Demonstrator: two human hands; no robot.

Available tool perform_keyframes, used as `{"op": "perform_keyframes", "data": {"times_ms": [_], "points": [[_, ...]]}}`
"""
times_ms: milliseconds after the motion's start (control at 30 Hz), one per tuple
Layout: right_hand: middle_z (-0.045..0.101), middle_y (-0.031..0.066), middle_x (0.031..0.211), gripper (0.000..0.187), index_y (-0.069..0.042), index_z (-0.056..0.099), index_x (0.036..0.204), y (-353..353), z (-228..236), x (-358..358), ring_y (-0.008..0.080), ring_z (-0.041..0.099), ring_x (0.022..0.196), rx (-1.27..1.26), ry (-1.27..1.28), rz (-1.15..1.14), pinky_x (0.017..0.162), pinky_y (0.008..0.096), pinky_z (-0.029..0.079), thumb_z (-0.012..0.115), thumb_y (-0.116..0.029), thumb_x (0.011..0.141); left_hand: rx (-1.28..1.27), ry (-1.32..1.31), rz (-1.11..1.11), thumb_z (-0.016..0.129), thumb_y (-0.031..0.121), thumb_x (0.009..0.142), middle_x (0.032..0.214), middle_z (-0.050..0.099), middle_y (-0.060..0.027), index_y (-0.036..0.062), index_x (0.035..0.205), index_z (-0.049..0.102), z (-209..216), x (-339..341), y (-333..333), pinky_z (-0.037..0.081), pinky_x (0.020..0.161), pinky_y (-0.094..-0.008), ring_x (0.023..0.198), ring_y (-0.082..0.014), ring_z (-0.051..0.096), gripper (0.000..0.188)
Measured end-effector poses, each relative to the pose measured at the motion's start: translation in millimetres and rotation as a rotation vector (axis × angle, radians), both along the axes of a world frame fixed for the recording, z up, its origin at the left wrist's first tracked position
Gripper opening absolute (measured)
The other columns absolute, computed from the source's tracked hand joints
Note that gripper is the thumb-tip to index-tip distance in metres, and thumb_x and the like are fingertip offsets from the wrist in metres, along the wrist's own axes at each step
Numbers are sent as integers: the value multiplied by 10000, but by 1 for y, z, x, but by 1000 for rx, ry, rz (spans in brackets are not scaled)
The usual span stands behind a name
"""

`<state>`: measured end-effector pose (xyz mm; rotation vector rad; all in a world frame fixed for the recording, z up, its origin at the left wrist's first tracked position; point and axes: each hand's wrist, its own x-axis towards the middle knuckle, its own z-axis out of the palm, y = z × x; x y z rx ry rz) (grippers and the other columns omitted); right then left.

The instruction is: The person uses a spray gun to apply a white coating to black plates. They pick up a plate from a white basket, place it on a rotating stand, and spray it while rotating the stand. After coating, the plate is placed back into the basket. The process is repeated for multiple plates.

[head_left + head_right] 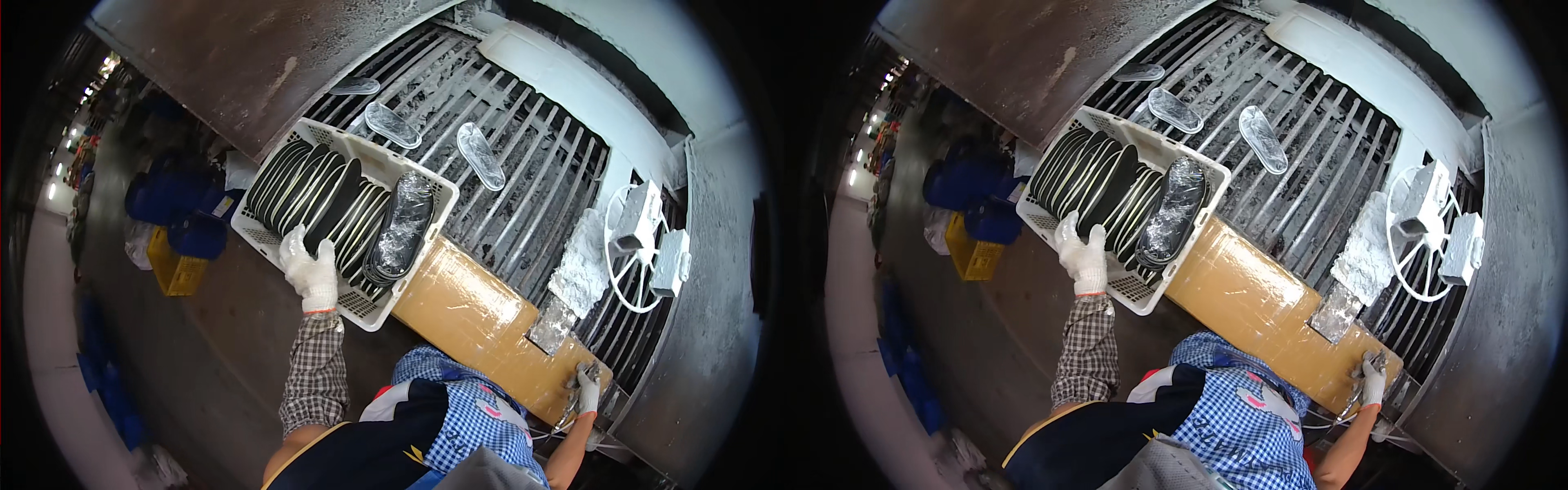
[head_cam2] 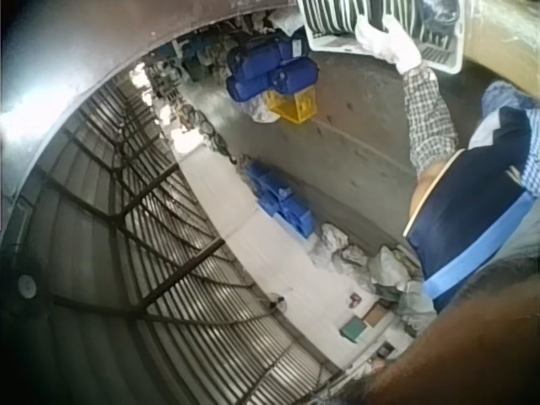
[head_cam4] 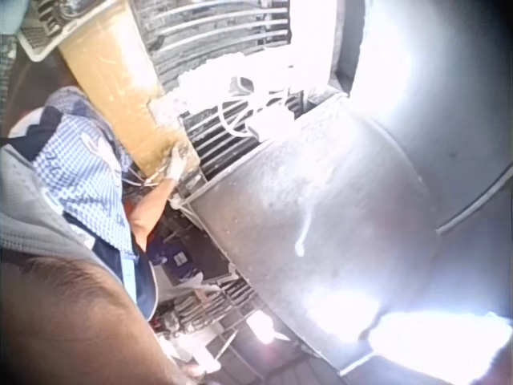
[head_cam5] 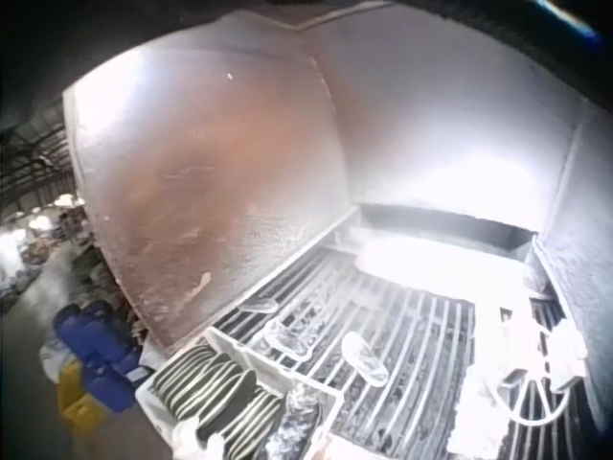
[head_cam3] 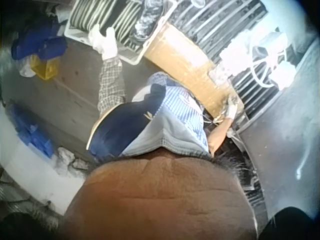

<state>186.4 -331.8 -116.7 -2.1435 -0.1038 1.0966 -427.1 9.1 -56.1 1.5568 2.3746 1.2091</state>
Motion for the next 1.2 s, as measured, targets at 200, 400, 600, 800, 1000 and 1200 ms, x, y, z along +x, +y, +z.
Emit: {"op": "perform_keyframes", "data": {"times_ms": [200, 400, 600, 800, 1000, 1200], "points": [[668, 17, 746, 80, -143, 721, 1062, -15, -23, 17, 159, 608, 546, 100, -28, 24, 423, 319, 422, 723, -214, 1026, -15, -255, -187, 859, 367, 877, 1382, 607, -239, -25, 1390, 632, 8, 44, -28, 473, 1127, -483, 1296, -402, 578, 685], [647, 18, 737, 38, -132, 704, 1020, -13, -23, 5, 160, 580, 520, 105, -43, -45, 425, 322, 422, 695, -169, 1024, -341, 53, -329, 893, 492, 772, 1458, 569, -257, -25, 1489, 551, 36, 94, -40, 431, 1177, -471, 1349, -408, 533, 948], [645, 12, 760, 121, -133, 679, 1136, -9, -18, 1, 162, 609, 525, 88, -36, -41, 399, 335, 454, 667, -139, 1016, -436, 21, -308, 852, 542, 790, 1454, 585, -256, -29, 1483, 555, 51, 103, -43, 427, 1172, -483, 1366, -416, 531, 945], [624, 21, 761, 131, -121, 660, 1145, -13, -17, 3, 174, 606, 499, 123, -26, -36, 388, 336, 465, 666, -178, 1027, -263, -34, 19, 784, 505, 881, 1481, 573, -283, -42, 1465, 562, 38, 68, -26, 422, 1186, -483, 1374, -432, 537, 830], [628, 19, 794, 187, -112, 647, 1204, -15, -27, 8, 169, 621, 519, 151, 6, -1, 380, 324, 469, 655, -140, 1019, -293, -258, 196, 763, 385, 901, 1515, 562, -288, -58, 1442, 600, -11, -16, 29, 436, 1196, -453, 1406, -414, 546, 718], [623, 23, 767, 122, -122, 664, 1145, -22, -25, 9, 177, 609, 491, 150, -9, -20, 377, 335, 465, 657, -147, 1026, -305, -132, 259, 780, 236, 839, 1455, 546, -257, -2, 1415, 617, 14, 33, 25, 517, 1103, -450, 1275, -412, 625, 644]]}}
